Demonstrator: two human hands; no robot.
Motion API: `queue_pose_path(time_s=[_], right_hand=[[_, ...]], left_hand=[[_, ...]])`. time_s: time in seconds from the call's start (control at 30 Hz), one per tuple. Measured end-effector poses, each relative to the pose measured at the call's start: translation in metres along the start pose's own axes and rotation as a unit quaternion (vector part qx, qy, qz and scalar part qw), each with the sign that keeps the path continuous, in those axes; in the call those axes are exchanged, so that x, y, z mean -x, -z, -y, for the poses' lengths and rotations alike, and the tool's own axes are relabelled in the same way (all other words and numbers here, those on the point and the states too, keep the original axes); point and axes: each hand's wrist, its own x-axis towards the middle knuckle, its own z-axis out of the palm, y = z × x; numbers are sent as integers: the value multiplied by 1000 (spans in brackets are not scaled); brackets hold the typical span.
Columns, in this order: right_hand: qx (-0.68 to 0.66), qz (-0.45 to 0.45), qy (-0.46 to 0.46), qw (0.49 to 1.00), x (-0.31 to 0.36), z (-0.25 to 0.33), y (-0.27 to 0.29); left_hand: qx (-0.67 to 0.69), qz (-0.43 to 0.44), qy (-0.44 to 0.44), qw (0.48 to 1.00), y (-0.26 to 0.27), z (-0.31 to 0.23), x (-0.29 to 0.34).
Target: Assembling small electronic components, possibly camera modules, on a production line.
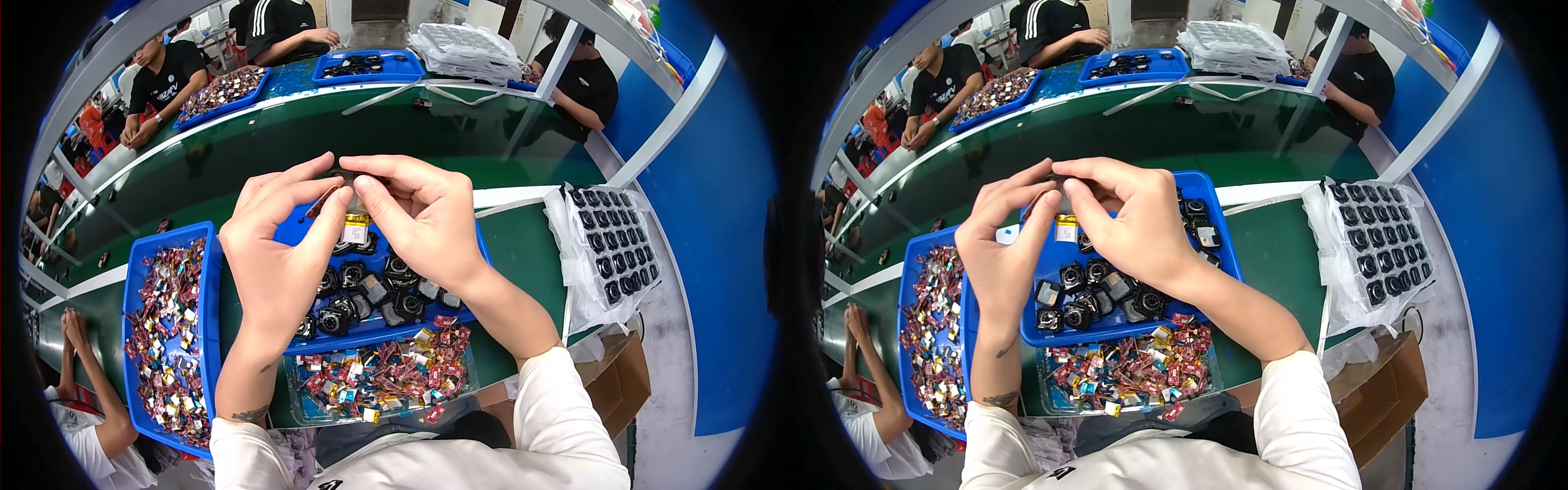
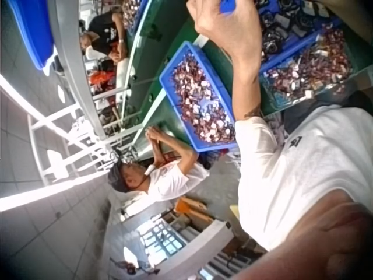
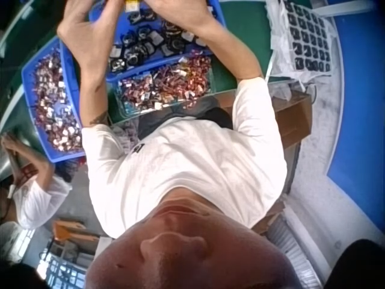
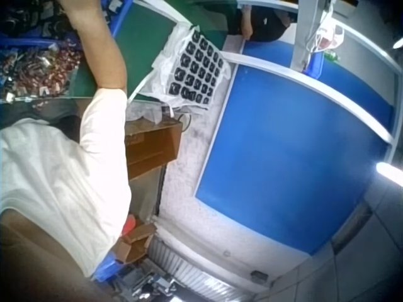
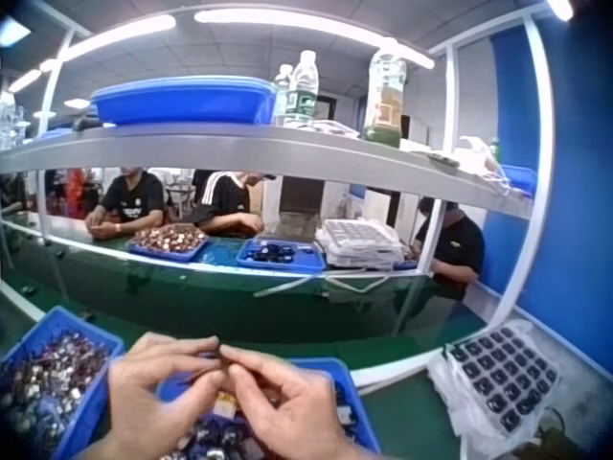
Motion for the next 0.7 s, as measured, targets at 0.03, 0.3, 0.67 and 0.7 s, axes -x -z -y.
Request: queue_pose_path(time_s=[0.03,0.3,0.67,0.7], right_hand=[[-4,-16,21,1000,-2,-1,0],[-20,1,-22,1000,-8,6,11],[-6,18,23,1000,-3,12,9],[-5,20,23,1000,-3,11,9]], left_hand=[[1,0,0,1000,1,0,-1],[-14,39,17,999,9,-3,-4],[292,88,214,928,7,3,-3],[293,87,215,928,4,4,-3]])
